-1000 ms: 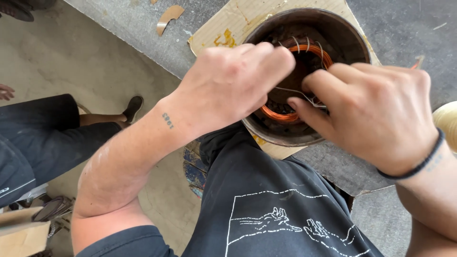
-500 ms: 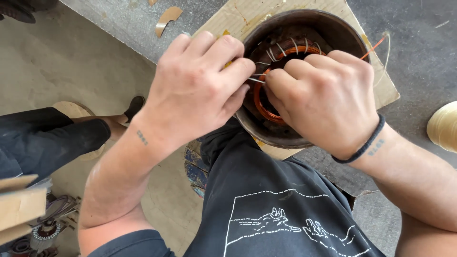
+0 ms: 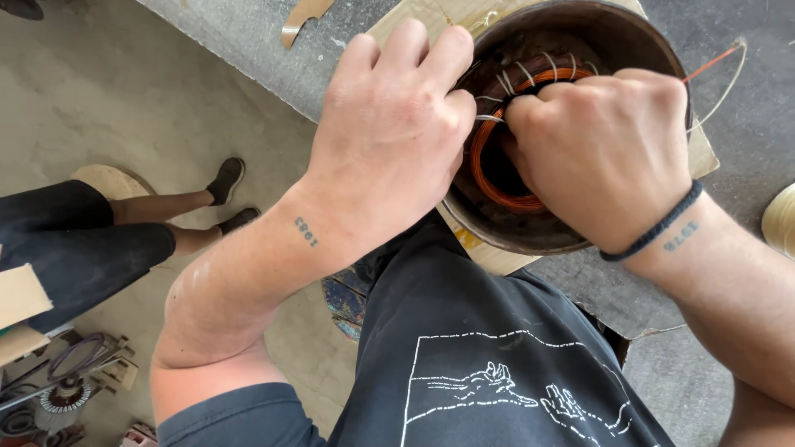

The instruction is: Tying and securing the copper windings of a motor stator using string

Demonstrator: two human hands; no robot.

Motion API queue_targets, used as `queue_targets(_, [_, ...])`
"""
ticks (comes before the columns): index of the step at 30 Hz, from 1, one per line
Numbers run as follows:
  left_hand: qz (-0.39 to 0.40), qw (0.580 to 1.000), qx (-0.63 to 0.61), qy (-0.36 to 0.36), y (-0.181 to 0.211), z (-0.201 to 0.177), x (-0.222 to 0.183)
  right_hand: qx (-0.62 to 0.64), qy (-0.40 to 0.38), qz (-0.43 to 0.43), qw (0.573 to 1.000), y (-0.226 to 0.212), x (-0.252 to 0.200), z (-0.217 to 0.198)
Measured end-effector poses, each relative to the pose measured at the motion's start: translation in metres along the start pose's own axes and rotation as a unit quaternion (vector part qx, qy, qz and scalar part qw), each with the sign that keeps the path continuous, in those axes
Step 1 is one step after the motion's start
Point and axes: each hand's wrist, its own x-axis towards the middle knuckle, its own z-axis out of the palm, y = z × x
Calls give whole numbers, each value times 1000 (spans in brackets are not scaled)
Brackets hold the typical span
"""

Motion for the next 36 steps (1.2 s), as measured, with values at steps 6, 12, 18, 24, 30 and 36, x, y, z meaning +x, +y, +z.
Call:
queue_targets(6, [-1, 999, -49, 11, -7, 6, 2, 32, 26, 7, 999, 0, -1, 1])
queue_targets(12, [-3, 996, -91, -17, -14, 8, 3, -26, -25, 37, 999, -5, 0, 1])
queue_targets(18, [-27, 999, -26, 2, -8, 16, 4, -37, -30, 35, 998, -7, -1, -2])
queue_targets(24, [-29, 998, -52, 38, -17, 20, -3, -21, -7, 38, 999, -1, -11, 2])
queue_targets(30, [-12, 991, -131, 27, -18, 16, -9, 50, 10, 19, 999, 6, -13, -6])
queue_targets(36, [1, 971, -239, 33, -22, 0, -10, 162, 13, -6, 987, 16, -26, -20])
